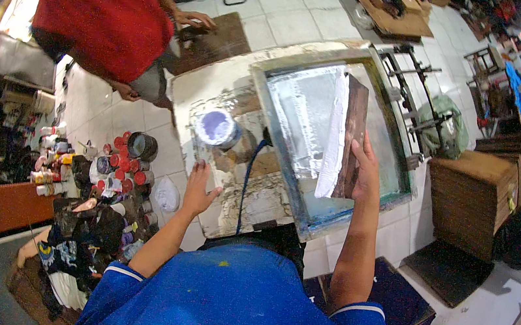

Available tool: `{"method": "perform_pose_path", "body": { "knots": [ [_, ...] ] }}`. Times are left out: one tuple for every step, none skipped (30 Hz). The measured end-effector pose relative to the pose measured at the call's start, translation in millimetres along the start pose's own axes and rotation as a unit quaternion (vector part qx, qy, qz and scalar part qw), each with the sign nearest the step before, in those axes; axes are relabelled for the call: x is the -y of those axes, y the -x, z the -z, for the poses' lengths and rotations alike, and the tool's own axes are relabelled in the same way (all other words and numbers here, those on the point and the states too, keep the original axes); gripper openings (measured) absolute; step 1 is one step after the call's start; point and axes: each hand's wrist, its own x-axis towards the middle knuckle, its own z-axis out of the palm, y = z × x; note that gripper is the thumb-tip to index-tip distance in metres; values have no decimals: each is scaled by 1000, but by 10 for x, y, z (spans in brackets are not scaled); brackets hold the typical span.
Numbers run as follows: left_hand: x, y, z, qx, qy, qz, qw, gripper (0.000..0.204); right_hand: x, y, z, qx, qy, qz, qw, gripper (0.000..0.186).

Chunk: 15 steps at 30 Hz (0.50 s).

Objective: The person performs screen printing on purple tote bags. They place a bag under a screen, apply white ink with a squeegee, and lift the screen to reveal the printed logo. The person repeats this process for several bags and cleans the screen with a brush and water.

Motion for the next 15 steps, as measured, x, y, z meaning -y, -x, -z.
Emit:
{"method": "perform_pose_path", "body": {
  "knots": [
    [44,100,35,4,26,-13,1000,82,-16,90,-90,20,1,1,1000,67],
    [109,204,70,7,51,-22,998,78,-39,171,-181,10,3,-6,1000,67],
    [144,328,61,-92,58,-68,992,59,-56,247,-256,21,-6,-5,1000,67],
    [210,442,56,-82,91,-34,992,54,-106,312,-346,22,-15,-6,1000,67],
    [288,570,44,-71,124,3,990,49,-128,402,-399,24,-4,-5,1000,66],
    [371,715,19,-63,160,45,984,44,-163,464,-459,28,-7,-1,1000,62],
    [434,860,-32,-116,162,47,979,34,-194,529,-515,57,-23,-16,998,61],
    [531,985,-65,-92,171,81,978,32,-231,589,-563,51,-34,-32,998,60],
    [620,1119,-106,-88,207,105,969,29,-270,649,-606,96,-45,-33,994,56],
    [712,1263,-137,-62,241,147,957,26,-294,705,-634,114,-54,-30,992,53],
    [810,1415,-162,-43,259,159,952,25,-331,757,-660,130,-64,-26,989,47],
    [900,1535,-188,-14,277,177,944,23,-347,794,-676,137,-49,-30,989,50],
    [973,1643,-217,21,301,198,933,23,-372,822,-691,106,-30,-40,993,53],
    [1051,1735,-233,26,280,195,940,23,-383,841,-696,91,-30,-39,995,55],
    [1124,1820,-240,36,263,196,944,24,-394,849,-700,100,-24,-54,993,56]
  ]
}}
